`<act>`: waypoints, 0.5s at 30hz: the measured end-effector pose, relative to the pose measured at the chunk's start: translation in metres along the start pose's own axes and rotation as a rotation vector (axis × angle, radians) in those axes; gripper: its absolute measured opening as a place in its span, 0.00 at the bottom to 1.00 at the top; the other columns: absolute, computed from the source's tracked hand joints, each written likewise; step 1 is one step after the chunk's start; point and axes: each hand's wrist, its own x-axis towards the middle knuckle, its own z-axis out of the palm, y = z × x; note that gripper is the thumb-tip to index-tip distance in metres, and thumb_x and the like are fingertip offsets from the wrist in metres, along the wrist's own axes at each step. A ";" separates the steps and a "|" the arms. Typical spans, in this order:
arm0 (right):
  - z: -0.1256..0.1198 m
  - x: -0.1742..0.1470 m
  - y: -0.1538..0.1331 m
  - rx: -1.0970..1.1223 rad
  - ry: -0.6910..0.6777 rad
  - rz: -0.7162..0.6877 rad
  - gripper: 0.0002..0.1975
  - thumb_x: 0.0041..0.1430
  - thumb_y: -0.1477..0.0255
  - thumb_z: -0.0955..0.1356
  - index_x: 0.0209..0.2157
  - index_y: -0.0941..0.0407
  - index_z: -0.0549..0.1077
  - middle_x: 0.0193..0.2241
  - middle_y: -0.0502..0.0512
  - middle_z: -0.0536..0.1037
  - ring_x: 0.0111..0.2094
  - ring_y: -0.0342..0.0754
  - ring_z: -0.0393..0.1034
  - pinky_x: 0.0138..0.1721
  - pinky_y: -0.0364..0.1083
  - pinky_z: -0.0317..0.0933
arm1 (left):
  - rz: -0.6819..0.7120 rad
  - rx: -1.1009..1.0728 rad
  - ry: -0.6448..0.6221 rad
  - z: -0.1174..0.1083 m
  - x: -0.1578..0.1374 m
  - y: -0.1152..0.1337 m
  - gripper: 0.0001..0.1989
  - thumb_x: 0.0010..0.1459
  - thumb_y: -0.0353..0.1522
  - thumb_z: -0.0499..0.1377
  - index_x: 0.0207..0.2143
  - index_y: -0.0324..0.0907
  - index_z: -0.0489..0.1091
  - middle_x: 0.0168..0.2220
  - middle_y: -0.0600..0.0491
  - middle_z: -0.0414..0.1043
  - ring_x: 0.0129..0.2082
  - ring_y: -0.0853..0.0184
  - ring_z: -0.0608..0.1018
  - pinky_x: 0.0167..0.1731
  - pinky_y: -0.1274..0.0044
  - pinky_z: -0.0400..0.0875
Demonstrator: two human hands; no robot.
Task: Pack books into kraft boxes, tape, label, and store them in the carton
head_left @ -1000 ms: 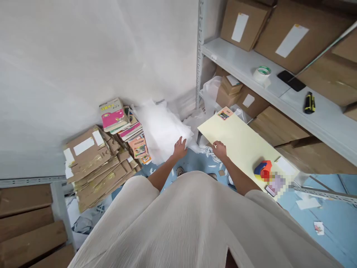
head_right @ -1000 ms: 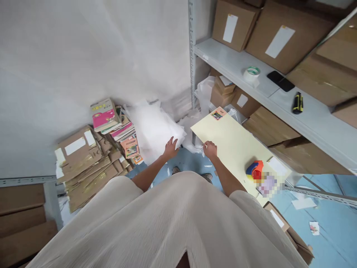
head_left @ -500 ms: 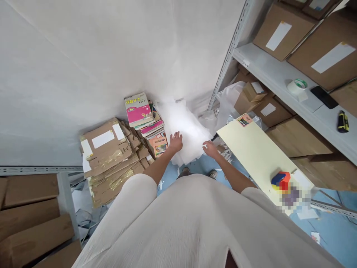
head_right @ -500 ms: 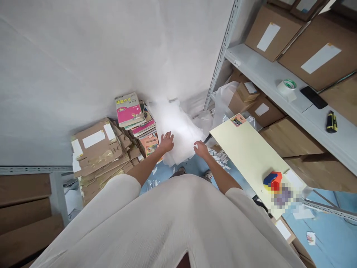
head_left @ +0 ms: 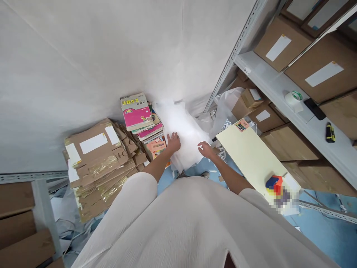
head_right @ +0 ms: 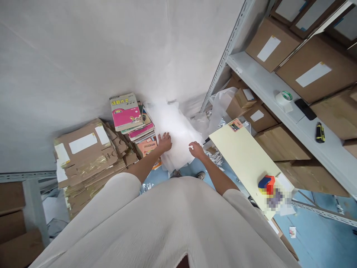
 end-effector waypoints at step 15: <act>-0.002 0.047 -0.008 0.741 0.134 0.300 0.27 0.70 0.55 0.71 0.66 0.48 0.79 0.62 0.59 0.83 0.59 0.55 0.79 0.60 0.55 0.75 | 0.248 0.148 0.065 -0.012 -0.027 0.066 0.40 0.74 0.31 0.50 0.85 0.38 0.49 0.84 0.36 0.52 0.84 0.42 0.54 0.81 0.41 0.38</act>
